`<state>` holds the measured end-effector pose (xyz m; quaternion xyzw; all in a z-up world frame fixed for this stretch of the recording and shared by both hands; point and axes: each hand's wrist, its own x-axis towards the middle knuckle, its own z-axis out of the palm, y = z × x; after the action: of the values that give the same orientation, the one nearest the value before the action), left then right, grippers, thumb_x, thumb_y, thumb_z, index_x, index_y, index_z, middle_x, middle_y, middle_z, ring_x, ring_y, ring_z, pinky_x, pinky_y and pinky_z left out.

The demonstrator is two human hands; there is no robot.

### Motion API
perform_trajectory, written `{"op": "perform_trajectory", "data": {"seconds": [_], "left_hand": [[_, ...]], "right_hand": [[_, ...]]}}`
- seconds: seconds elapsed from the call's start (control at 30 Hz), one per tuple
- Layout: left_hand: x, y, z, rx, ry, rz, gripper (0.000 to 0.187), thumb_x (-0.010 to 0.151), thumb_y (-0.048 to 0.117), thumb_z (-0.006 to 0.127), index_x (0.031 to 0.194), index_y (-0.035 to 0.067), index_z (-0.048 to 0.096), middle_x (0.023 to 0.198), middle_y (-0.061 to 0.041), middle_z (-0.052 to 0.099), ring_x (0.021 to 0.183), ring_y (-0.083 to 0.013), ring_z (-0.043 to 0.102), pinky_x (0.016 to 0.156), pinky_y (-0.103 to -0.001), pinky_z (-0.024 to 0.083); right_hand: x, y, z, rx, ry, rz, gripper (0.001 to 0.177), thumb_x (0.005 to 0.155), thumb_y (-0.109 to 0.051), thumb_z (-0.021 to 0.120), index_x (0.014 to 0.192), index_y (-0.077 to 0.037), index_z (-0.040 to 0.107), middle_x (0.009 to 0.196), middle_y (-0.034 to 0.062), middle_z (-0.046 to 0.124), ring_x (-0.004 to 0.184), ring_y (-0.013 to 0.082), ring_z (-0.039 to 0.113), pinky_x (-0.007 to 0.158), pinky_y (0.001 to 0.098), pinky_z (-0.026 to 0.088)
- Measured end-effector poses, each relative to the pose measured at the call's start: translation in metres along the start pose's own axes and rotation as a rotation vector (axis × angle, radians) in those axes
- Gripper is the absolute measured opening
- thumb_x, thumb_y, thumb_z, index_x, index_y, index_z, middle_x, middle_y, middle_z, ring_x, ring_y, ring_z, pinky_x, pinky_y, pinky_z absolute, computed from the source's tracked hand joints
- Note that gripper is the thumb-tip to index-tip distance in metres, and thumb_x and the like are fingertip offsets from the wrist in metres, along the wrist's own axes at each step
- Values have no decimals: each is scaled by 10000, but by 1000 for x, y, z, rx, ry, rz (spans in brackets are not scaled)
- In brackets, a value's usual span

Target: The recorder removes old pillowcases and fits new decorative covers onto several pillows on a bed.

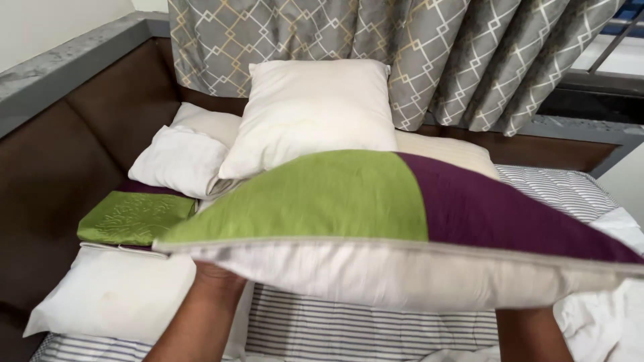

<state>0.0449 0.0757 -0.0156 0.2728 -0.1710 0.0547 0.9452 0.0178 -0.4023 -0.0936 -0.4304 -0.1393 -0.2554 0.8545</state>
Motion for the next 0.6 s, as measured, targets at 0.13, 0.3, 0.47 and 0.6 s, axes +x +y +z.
{"op": "perform_trajectory", "data": {"seconds": [0.13,0.3,0.47,0.6], "left_hand": [[1,-6,-25,-148,-93,-57,329,958,251,619,1107,-39,659,1096,-162,670,992,-277,654,881,-415,527],[0,-15,-39,-194,-275,12,315,1052,242,598,904,-36,602,975,-126,578,915,-226,565,845,-374,480],[-1,-4,-42,207,-431,304,355,1039,55,622,726,47,455,881,-64,496,821,-134,451,775,-285,385],[14,6,-34,842,-294,417,290,1043,90,660,828,65,468,1182,-181,594,1116,-246,530,1031,-337,412]], "right_hand": [[-3,-5,12,-84,30,143,352,1042,-249,472,1270,17,510,1177,111,582,983,189,522,890,318,433],[2,-2,29,-183,63,314,488,1013,-359,455,1345,-2,469,1284,121,542,1095,217,499,956,343,412],[8,2,54,-289,85,502,625,984,-469,438,1420,-21,428,1390,131,502,1207,245,477,1023,368,391],[2,3,67,-367,111,657,736,961,-556,423,1481,-36,394,1475,140,470,1296,268,459,1077,388,374]]}}
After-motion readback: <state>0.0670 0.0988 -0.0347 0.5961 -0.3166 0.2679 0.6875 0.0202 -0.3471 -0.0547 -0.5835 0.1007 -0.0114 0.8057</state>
